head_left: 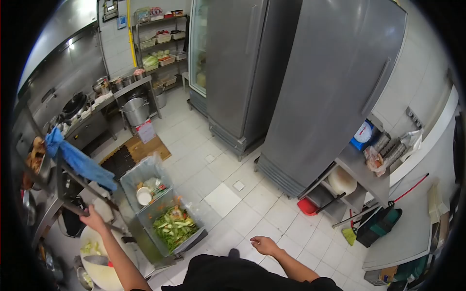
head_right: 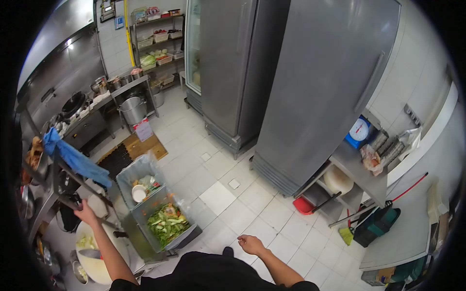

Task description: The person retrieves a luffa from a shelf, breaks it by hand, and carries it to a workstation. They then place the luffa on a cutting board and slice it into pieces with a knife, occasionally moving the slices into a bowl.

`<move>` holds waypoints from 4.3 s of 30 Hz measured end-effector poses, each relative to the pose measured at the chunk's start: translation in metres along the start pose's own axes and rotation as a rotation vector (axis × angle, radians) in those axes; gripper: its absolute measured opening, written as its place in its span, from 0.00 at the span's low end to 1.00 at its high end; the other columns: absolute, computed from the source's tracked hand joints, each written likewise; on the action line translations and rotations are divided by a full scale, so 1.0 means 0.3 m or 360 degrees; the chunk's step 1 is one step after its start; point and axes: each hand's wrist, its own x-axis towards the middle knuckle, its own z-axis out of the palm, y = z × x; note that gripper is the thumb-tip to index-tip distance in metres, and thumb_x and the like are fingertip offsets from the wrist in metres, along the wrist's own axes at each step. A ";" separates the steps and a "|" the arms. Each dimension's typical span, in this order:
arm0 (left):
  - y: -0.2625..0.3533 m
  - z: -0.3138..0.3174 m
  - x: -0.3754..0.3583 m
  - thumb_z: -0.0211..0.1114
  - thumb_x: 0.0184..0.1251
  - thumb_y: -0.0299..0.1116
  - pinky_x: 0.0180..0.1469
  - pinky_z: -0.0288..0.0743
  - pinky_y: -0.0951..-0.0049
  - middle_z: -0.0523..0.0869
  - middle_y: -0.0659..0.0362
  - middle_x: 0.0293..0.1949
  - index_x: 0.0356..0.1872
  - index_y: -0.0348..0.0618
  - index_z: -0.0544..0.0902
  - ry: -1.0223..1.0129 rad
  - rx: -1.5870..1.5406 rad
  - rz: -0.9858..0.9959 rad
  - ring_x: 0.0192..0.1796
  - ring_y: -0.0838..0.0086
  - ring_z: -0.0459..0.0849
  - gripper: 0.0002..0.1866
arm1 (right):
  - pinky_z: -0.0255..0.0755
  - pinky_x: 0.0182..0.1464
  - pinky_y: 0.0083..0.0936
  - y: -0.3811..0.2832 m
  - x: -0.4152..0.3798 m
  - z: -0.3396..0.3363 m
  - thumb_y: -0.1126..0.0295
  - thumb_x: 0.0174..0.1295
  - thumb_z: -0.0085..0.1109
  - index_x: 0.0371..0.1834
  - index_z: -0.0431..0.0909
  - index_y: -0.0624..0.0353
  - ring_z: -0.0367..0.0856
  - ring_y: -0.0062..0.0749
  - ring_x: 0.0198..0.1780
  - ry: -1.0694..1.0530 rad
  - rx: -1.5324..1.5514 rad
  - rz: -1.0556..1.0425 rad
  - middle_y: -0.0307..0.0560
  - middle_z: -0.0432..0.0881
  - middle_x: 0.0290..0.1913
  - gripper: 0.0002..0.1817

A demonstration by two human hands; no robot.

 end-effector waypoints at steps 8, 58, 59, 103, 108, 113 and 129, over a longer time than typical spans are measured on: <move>0.040 0.038 -0.049 0.77 0.63 0.43 0.58 0.78 0.60 0.87 0.54 0.45 0.64 0.34 0.79 0.0548 0.0302 0.0034 0.48 0.61 0.87 0.33 | 0.82 0.61 0.38 0.029 0.317 -0.064 0.54 0.76 0.58 0.66 0.85 0.50 0.91 0.47 0.55 -0.0253 0.0075 -0.0091 0.54 0.92 0.52 0.22; -0.483 2.382 -0.749 0.68 0.68 0.59 0.63 0.81 0.53 0.90 0.48 0.61 0.55 0.40 0.91 -0.2619 0.1500 -0.1303 0.63 0.50 0.87 0.31 | 0.84 0.44 0.40 -1.055 3.790 -1.087 0.61 0.71 0.59 0.48 0.90 0.61 0.90 0.41 0.40 -0.0765 -0.0263 0.0100 0.51 0.92 0.41 0.16; -0.508 2.483 -0.697 0.68 0.68 0.60 0.64 0.80 0.53 0.89 0.47 0.62 0.55 0.40 0.91 -0.2661 0.1479 -0.1276 0.64 0.49 0.87 0.32 | 0.84 0.45 0.40 -1.077 3.849 -1.060 0.60 0.73 0.59 0.49 0.90 0.61 0.90 0.41 0.41 -0.0792 -0.0276 0.0024 0.52 0.92 0.41 0.17; -0.243 5.683 0.819 0.69 0.65 0.48 0.68 0.82 0.55 0.92 0.45 0.55 0.58 0.42 0.91 -0.1719 0.1036 -0.0531 0.60 0.49 0.90 0.26 | 0.82 0.59 0.36 -3.032 6.433 -1.728 0.63 0.73 0.63 0.65 0.85 0.58 0.90 0.43 0.55 -0.0690 -0.0212 -0.0785 0.54 0.92 0.56 0.21; -0.061 6.226 1.055 0.71 0.69 0.45 0.53 0.84 0.64 0.94 0.49 0.47 0.59 0.37 0.89 -0.1811 0.0256 -0.0770 0.47 0.65 0.92 0.24 | 0.79 0.64 0.45 -2.896 6.620 -1.667 0.56 0.76 0.59 0.67 0.84 0.59 0.89 0.54 0.57 -0.1120 -0.0736 -0.0899 0.58 0.90 0.57 0.24; 0.251 6.667 1.371 0.69 0.76 0.41 0.53 0.84 0.67 0.94 0.51 0.46 0.60 0.36 0.88 -0.1883 -0.0071 -0.0355 0.49 0.69 0.92 0.21 | 0.81 0.59 0.46 -2.488 6.939 -1.871 0.56 0.76 0.57 0.62 0.85 0.59 0.89 0.54 0.53 -0.1191 -0.1140 -0.0453 0.55 0.92 0.51 0.22; 0.927 7.295 2.277 0.73 0.69 0.33 0.45 0.86 0.59 0.94 0.48 0.45 0.55 0.39 0.89 -0.0992 0.0067 0.1056 0.37 0.60 0.93 0.16 | 0.83 0.55 0.50 -2.873 7.351 -1.894 0.60 0.71 0.59 0.51 0.89 0.57 0.90 0.50 0.55 -0.1074 -0.1054 -0.0498 0.53 0.91 0.54 0.16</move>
